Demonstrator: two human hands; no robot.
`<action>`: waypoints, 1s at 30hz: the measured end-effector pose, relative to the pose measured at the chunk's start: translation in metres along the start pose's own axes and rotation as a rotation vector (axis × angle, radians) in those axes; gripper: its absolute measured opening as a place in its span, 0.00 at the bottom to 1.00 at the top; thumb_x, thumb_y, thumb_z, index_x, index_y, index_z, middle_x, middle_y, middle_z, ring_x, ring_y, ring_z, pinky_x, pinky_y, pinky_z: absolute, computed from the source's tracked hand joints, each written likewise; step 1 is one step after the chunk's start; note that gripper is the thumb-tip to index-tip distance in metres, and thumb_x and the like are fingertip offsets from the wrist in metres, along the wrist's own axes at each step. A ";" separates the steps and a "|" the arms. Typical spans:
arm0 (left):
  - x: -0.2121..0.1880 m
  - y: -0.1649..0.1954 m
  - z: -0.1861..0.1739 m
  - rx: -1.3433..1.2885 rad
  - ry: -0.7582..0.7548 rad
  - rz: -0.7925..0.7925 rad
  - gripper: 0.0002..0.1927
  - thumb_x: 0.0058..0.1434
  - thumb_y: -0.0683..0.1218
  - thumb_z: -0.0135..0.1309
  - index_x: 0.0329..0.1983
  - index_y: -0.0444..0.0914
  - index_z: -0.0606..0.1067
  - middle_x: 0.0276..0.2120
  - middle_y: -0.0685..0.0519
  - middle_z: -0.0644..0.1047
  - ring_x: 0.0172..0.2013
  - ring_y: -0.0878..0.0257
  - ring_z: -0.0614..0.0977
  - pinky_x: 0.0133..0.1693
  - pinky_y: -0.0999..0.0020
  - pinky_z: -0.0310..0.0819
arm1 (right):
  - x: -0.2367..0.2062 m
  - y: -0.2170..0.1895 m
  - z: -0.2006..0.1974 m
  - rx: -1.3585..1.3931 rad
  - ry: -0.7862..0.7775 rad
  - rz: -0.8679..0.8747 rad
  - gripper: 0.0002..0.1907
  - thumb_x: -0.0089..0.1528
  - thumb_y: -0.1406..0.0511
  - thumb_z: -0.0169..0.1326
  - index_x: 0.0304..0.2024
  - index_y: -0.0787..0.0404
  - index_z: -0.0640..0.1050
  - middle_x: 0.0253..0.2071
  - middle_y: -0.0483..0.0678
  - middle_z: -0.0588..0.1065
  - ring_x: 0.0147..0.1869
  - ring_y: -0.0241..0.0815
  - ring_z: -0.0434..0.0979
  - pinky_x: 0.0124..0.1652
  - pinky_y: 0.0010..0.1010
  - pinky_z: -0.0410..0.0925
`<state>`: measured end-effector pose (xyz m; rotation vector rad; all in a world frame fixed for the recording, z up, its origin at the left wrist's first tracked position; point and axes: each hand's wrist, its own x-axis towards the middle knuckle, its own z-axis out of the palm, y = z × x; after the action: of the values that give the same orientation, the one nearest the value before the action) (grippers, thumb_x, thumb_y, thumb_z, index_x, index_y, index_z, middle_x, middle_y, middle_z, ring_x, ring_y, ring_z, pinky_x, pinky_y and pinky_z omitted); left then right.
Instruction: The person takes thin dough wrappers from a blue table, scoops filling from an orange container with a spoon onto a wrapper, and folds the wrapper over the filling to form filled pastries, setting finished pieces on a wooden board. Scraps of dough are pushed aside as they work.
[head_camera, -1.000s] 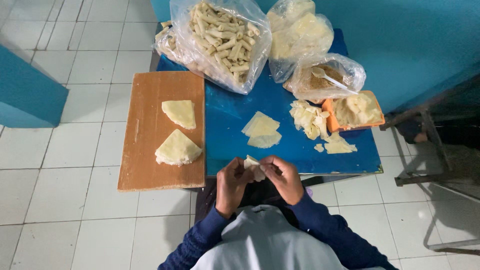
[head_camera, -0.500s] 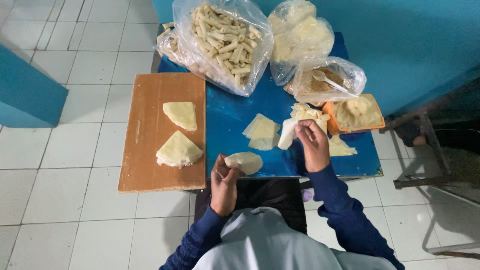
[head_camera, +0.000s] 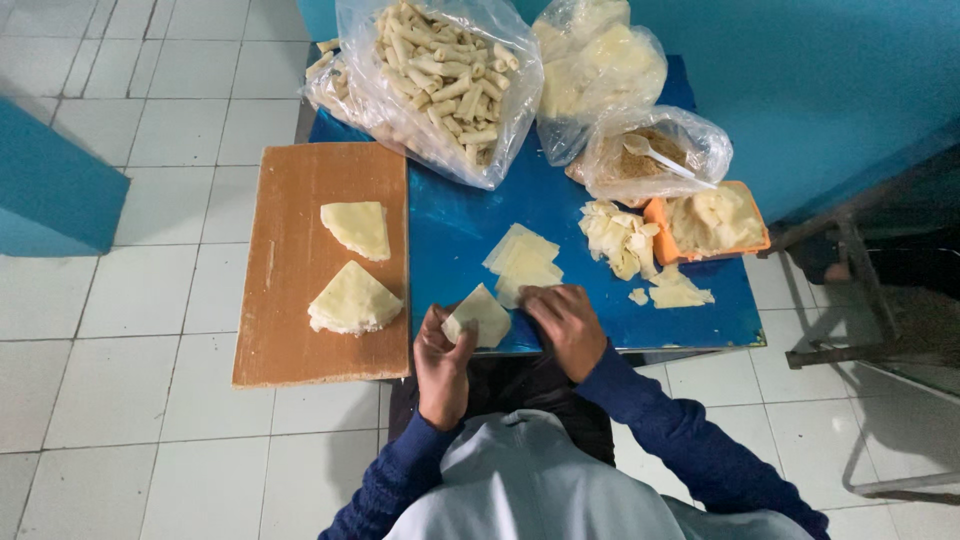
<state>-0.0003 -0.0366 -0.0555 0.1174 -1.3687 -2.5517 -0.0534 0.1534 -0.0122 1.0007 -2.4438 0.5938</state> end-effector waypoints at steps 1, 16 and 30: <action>0.000 -0.001 0.001 -0.002 -0.021 0.024 0.09 0.67 0.32 0.54 0.40 0.37 0.67 0.41 0.52 0.77 0.40 0.71 0.73 0.44 0.74 0.69 | -0.001 -0.001 -0.001 0.000 -0.013 0.008 0.13 0.57 0.73 0.54 0.46 0.63 0.78 0.51 0.49 0.79 0.55 0.49 0.77 0.55 0.42 0.66; -0.004 0.017 0.039 0.283 -0.144 0.103 0.13 0.64 0.31 0.49 0.48 0.37 0.63 0.49 0.46 0.78 0.47 0.64 0.79 0.46 0.68 0.75 | -0.005 -0.004 -0.008 0.532 -0.018 0.521 0.08 0.64 0.65 0.60 0.38 0.63 0.75 0.30 0.47 0.78 0.31 0.39 0.78 0.32 0.29 0.69; 0.013 -0.004 0.046 1.284 -0.166 0.453 0.21 0.62 0.38 0.53 0.59 0.38 0.68 0.54 0.44 0.75 0.47 0.45 0.78 0.43 0.53 0.74 | 0.005 0.014 0.004 0.059 0.114 0.345 0.07 0.63 0.64 0.60 0.39 0.60 0.77 0.38 0.52 0.77 0.36 0.54 0.79 0.34 0.41 0.71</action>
<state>-0.0218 -0.0002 -0.0322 -0.1709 -2.4888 -1.0424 -0.0675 0.1578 -0.0157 0.5494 -2.5239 0.8153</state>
